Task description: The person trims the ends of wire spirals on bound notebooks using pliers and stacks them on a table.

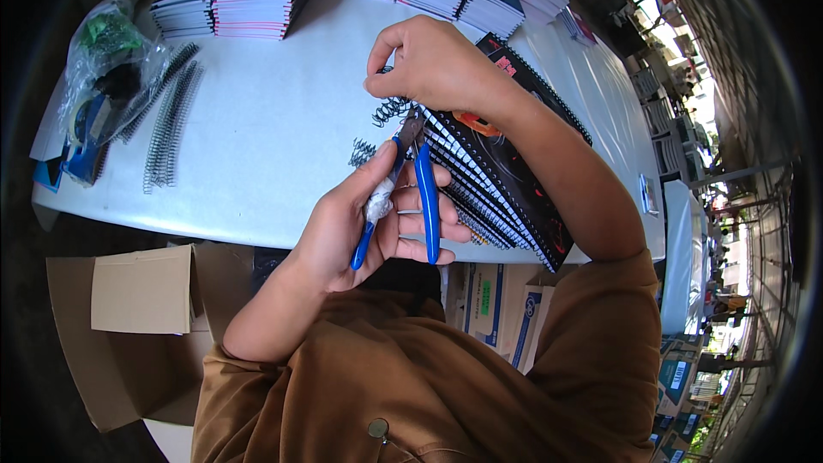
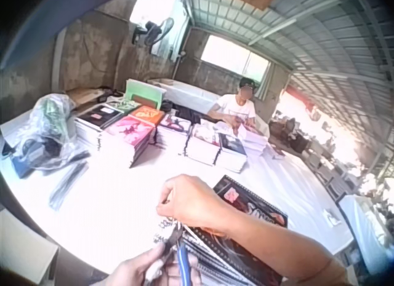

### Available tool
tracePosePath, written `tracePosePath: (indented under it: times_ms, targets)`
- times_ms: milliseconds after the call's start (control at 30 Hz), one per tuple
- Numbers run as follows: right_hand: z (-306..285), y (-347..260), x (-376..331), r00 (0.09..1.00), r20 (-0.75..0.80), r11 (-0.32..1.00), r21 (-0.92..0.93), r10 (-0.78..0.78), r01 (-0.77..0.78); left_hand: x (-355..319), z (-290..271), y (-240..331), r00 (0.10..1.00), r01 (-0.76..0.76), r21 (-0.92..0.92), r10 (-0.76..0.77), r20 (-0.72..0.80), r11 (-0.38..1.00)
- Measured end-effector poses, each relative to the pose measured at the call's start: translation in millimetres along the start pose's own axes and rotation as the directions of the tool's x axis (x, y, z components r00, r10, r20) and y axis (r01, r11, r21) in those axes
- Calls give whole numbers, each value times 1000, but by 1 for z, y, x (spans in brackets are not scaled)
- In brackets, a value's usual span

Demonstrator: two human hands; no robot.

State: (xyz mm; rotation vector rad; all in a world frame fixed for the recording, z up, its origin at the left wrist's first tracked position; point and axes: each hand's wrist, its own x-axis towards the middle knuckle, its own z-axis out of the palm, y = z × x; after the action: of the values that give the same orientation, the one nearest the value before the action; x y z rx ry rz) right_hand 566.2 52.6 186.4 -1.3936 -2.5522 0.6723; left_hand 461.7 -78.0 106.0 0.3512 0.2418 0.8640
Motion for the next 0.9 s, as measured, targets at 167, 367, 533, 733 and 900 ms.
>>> tracePosePath:
  times_ms: [167, 367, 533, 733, 900]
  targets:
    - [5, 5, 0, 999, -45, 998, 68, -4, 7, 3, -14, -1, 990, -8, -106, 22, 138, 994]
    - [9, 12, -6, 983, -157, 983, 142, -92, 115, 6, 1, -10, 993, -59, 60, 64, -96, 996]
    - [8, 13, -11, 969, -172, 942, 254, -179, 219, 8, -21, -15, 991, -82, -30, 84, 100, 996]
    - [12, 23, -10, 940, -257, 887, 345, -227, 308, 9, -6, -18, 995, -97, 128, 99, -9, 987]
    - [11, 23, -11, 933, -306, 839, 442, -189, 316, 7, -13, -12, 999, -27, 104, 24, 30, 994]
